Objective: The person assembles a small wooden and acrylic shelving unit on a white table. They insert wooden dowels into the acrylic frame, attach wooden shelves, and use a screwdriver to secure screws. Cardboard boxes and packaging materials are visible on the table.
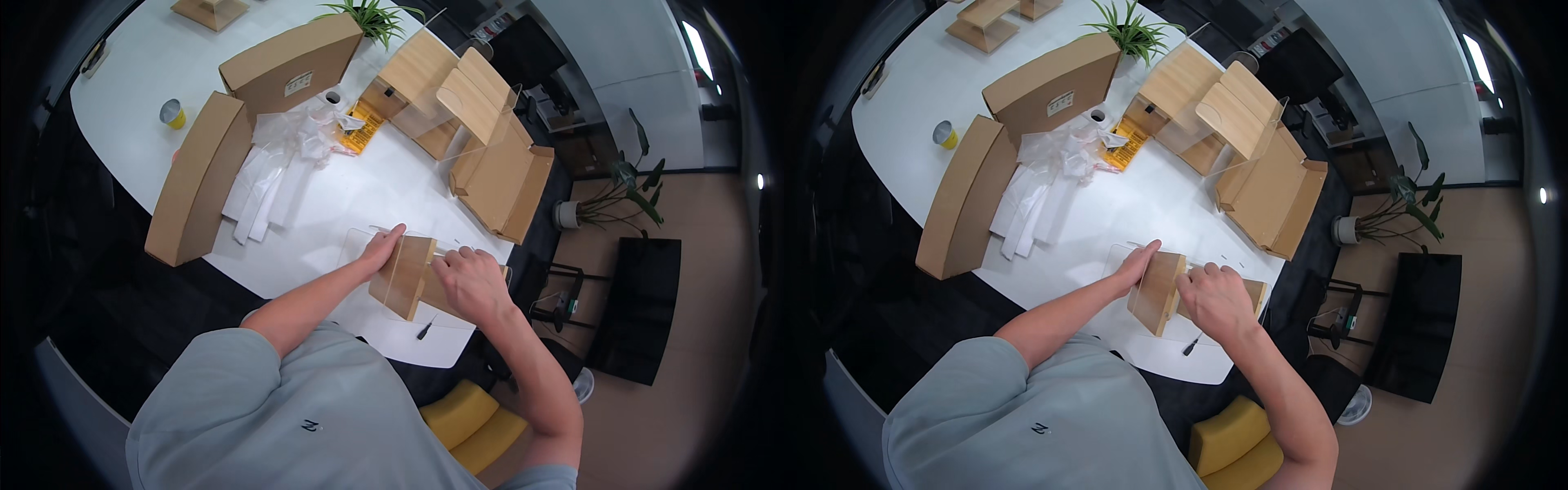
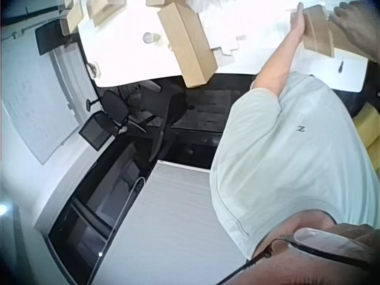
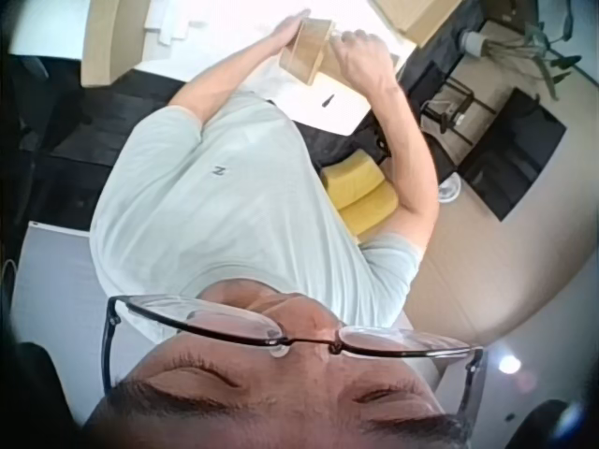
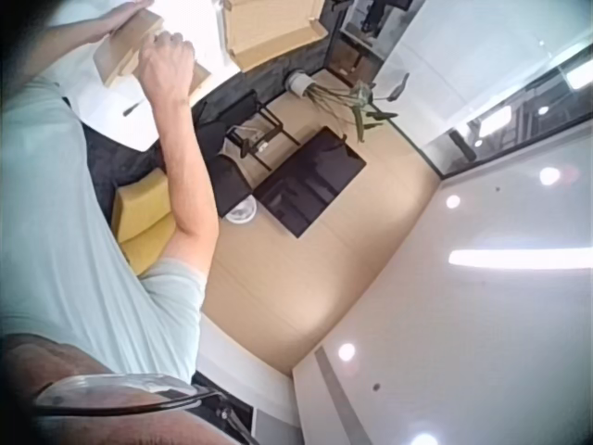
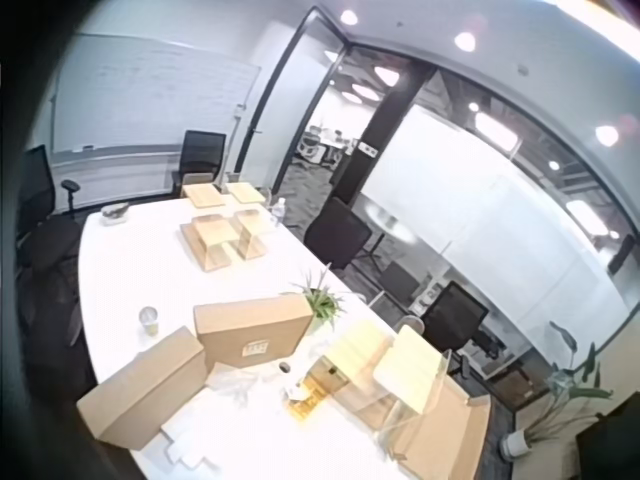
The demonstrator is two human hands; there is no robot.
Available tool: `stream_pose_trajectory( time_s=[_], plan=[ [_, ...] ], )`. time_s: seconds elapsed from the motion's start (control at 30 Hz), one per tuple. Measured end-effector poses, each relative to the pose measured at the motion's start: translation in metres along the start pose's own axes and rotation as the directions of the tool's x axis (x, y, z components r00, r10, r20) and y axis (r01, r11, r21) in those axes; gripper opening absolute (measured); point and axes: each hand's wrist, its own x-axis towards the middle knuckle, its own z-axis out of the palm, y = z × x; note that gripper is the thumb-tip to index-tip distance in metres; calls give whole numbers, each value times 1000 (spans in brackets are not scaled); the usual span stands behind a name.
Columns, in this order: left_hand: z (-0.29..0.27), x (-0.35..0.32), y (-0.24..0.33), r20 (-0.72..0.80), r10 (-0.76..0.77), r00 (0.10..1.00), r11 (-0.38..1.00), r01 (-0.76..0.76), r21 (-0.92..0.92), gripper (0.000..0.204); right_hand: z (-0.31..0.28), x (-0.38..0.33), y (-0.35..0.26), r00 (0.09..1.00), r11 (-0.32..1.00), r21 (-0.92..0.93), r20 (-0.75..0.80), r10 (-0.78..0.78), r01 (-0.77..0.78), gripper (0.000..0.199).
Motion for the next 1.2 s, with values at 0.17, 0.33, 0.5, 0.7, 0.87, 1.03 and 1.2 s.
stream_pose_trajectory(
  time_s=[0.17, 0.33, 0.5, 0.7, 0.87, 1.03, 1.2],
  plan=[
    [16, -5, 4, -162, 13, 987, 998, -2, 65, 74, -8, 12, -4, 985, 998, -61, 172, -20, 31, 12],
    [25, -25, 24, -237, -41, 971, 995, 61, 79, 92, 0, 16, -7, 865, 808, 340, 336, 373, -481, 21],
    [31, -27, 25, -312, -51, 949, 994, 79, 77, 86, 21, 6, -17, 700, 395, 618, 385, 601, -679, 31],
    [43, -44, 28, -370, -18, 929, 990, 68, 122, 86, 7, -4, -22, 471, -45, 601, 668, 576, -798, 34],
    [62, -61, 41, -356, 20, 934, 984, 45, 174, 84, -4, -31, -10, 408, -133, 567, 717, 565, -813, 32],
    [80, -69, 39, -340, 70, 938, 977, 5, 214, 81, -18, -56, -12, 302, -518, 510, 848, 435, -687, 22],
    [91, -85, 48, -330, 56, 942, 981, 9, 194, 78, -11, -78, -14, 284, -705, 492, 871, 402, -511, 21]
  ],
)
